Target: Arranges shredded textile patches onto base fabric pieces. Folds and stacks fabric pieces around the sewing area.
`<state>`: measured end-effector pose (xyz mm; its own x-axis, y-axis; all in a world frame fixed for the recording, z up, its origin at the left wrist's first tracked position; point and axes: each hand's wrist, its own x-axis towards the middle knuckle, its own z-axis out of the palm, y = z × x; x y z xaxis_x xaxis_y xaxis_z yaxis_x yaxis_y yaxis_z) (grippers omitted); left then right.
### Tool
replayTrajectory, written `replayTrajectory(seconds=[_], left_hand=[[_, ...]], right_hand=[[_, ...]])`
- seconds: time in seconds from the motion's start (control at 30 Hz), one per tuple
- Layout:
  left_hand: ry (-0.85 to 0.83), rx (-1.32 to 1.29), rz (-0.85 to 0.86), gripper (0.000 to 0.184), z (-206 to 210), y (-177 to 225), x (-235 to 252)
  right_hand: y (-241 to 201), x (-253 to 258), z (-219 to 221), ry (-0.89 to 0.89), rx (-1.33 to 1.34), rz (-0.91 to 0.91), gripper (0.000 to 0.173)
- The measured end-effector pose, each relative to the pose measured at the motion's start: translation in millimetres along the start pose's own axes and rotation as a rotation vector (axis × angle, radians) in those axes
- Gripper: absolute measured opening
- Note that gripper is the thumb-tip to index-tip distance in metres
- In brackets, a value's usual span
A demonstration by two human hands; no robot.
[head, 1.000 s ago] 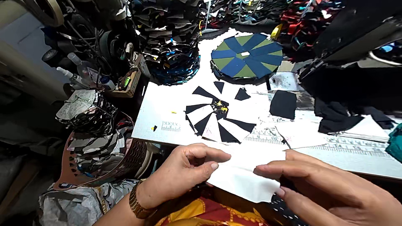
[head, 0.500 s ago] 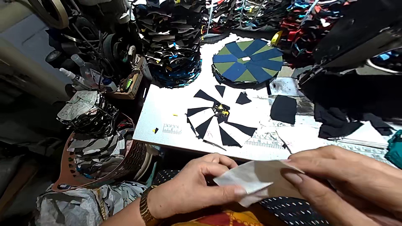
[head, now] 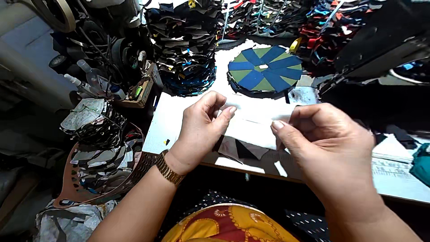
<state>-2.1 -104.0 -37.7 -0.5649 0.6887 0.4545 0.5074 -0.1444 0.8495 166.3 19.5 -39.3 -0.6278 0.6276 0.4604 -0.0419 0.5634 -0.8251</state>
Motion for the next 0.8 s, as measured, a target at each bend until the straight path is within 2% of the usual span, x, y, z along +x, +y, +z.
replayTrajectory(seconds=[0.17,0.37,0.57,0.67,0.8], left_hand=[[-0.06,0.332,0.009,0.01,4,-23,-8],[-0.133,0.619,0.0,0.013,7,-29,-11],[-0.16,0.688,-0.04,0.022,7,-20,-15],[-0.179,0.685,-0.018,0.029,4,-12,-18],[-0.148,0.76,0.006,0.023,12,-20,-13]], right_hand=[[25,-6,18,-0.008,-0.196,-0.018,0.016],[36,-6,27,-0.075,-0.426,-0.073,0.021],[38,-5,22,-0.091,-0.423,-0.077,0.029],[34,-7,20,-0.09,-0.411,-0.087,0.023],[39,-8,18,-0.109,-0.494,-0.163,0.012]])
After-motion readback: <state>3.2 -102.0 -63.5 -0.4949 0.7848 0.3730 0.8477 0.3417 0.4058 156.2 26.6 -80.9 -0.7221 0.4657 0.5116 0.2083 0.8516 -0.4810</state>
